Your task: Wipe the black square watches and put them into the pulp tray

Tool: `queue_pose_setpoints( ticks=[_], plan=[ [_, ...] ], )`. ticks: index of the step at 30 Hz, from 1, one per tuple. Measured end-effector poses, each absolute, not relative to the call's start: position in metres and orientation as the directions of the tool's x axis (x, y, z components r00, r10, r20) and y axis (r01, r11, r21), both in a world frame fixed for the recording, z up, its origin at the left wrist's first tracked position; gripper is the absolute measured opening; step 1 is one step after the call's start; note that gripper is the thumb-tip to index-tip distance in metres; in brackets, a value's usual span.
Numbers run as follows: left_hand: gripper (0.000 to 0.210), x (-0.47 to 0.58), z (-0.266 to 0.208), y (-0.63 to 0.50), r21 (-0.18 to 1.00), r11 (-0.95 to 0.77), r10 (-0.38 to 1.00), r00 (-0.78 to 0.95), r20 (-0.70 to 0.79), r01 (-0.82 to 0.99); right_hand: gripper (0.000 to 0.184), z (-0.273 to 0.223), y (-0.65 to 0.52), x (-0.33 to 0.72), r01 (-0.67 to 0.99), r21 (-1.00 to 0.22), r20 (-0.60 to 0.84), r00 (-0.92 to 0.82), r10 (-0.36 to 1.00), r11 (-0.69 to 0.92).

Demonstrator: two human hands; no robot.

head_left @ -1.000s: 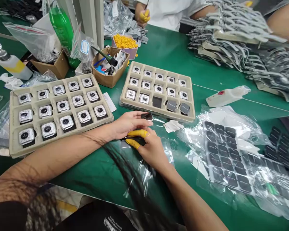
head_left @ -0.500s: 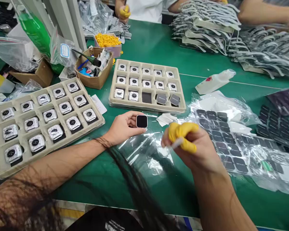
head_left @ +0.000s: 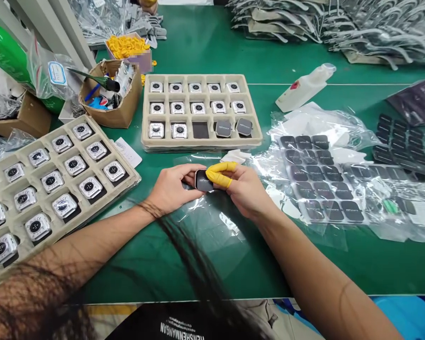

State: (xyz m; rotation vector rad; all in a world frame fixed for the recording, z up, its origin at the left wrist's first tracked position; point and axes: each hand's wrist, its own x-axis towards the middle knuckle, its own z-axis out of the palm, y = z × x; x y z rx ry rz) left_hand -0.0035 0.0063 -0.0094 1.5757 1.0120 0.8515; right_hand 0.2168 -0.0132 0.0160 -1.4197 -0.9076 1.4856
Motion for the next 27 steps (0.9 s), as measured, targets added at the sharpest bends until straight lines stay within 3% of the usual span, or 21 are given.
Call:
queue_pose_setpoints(
  ticks=[27],
  plan=[
    [0.058,-0.0025,-0.0073,0.0052,0.953,-0.154,0.922,0.385,0.043,0.262,0.061,0.0075,-0.0165,0.2101,-0.092,-0.949,-0.308,0.075,0.948,-0.301]
  ],
)
